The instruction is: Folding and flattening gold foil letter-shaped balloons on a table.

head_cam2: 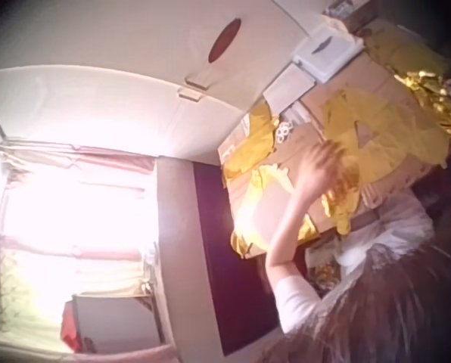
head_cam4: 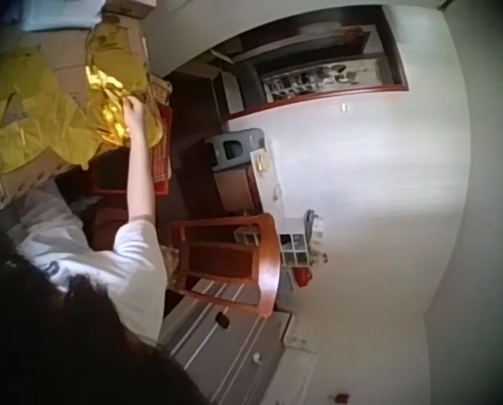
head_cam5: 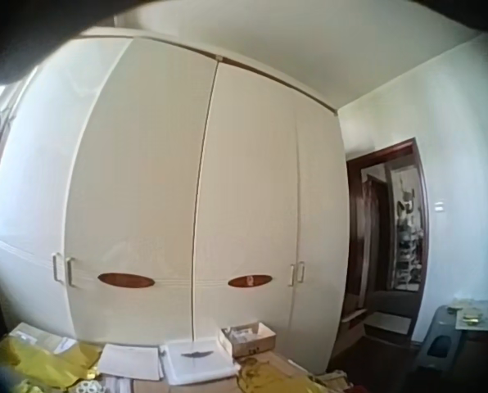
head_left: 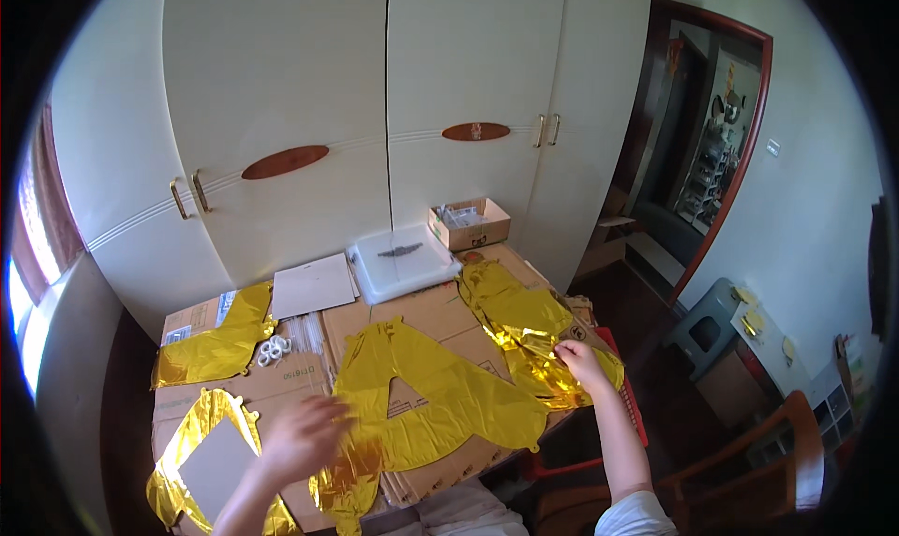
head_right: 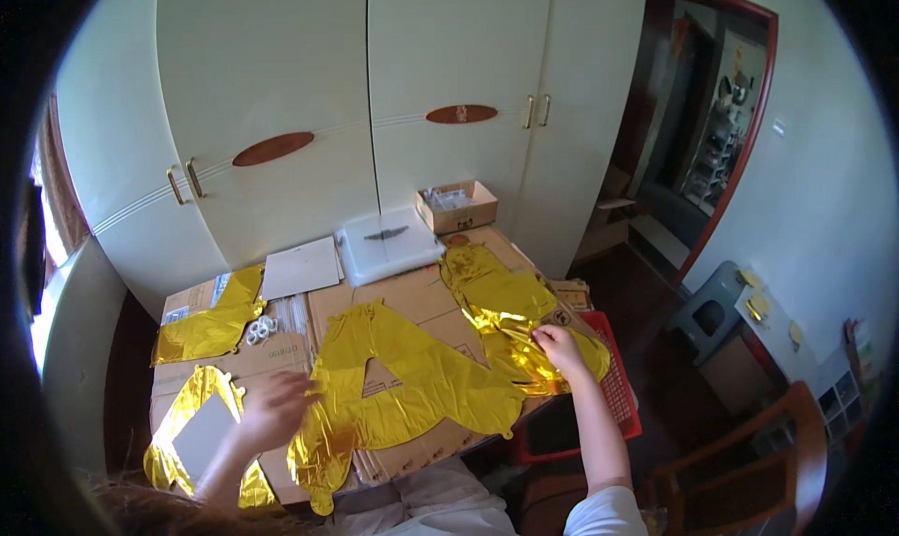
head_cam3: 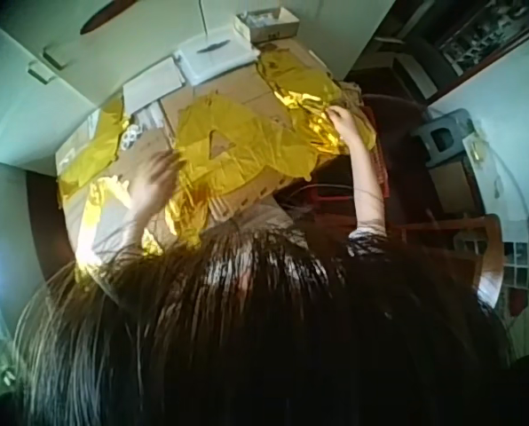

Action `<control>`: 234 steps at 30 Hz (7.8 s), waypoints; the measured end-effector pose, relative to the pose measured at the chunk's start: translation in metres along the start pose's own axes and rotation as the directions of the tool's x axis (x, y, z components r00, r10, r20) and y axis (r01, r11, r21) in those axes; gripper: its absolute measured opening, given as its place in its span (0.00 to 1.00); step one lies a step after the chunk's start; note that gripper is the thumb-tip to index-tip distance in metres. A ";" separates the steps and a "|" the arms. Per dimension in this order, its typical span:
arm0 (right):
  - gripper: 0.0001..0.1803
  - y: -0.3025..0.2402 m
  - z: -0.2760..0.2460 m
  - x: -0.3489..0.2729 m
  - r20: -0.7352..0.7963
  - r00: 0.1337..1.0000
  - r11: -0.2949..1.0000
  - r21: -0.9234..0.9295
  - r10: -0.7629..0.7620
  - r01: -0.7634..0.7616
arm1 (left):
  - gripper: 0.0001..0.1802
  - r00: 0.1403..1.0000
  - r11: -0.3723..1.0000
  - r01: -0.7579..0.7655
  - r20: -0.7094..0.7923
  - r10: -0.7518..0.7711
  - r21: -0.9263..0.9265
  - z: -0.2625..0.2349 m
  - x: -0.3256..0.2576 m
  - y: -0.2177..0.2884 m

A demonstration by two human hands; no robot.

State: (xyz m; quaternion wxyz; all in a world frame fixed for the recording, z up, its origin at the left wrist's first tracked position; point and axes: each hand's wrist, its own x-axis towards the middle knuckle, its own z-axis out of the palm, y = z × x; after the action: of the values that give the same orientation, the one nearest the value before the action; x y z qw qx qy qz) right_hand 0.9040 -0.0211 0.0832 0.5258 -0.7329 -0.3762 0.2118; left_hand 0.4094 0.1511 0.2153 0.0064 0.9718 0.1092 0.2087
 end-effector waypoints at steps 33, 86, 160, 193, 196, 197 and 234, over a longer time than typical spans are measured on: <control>0.11 -0.161 -0.166 0.172 -0.253 0.862 0.772 -0.597 -0.439 0.218 | 0.28 0.959 0.998 0.030 0.284 -0.015 -0.050 0.258 0.259 0.065; 0.23 -0.093 0.144 -0.093 0.468 0.712 0.523 -0.483 -0.523 0.702 | 0.37 0.802 0.802 0.597 0.011 -0.597 -0.032 0.148 0.081 -0.074; 0.14 -0.066 0.168 -0.067 0.393 0.696 0.573 -0.395 -0.601 0.718 | 0.33 0.953 0.962 0.274 0.136 -0.271 -0.002 0.119 0.009 -0.033; 0.19 -0.134 0.198 -0.060 0.528 0.591 0.547 -0.259 -0.610 0.796 | 0.19 0.600 0.599 0.800 -0.031 -0.800 0.027 0.039 -0.089 -0.231; 0.19 -0.162 0.236 -0.045 0.615 0.463 0.471 -0.164 -0.638 0.867 | 0.20 0.576 0.576 0.817 -0.006 -0.817 -0.015 0.032 -0.108 -0.253; 0.19 -0.172 0.254 -0.038 0.641 0.411 0.437 -0.128 -0.648 0.890 | 0.21 0.558 0.558 0.830 0.004 -0.830 -0.015 0.030 -0.116 -0.259; 0.13 -0.257 0.589 0.058 0.460 0.369 0.396 -0.041 -0.807 0.917 | 0.16 0.550 0.453 0.755 0.081 -0.831 -0.474 0.040 -0.163 -0.307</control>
State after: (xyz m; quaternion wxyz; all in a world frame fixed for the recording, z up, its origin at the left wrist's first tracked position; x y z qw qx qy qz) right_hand 0.4399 0.4268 0.1170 0.3623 -0.4353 -0.8238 -0.0242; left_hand 0.2167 0.4168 0.0956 0.3219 0.7551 0.4983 0.2790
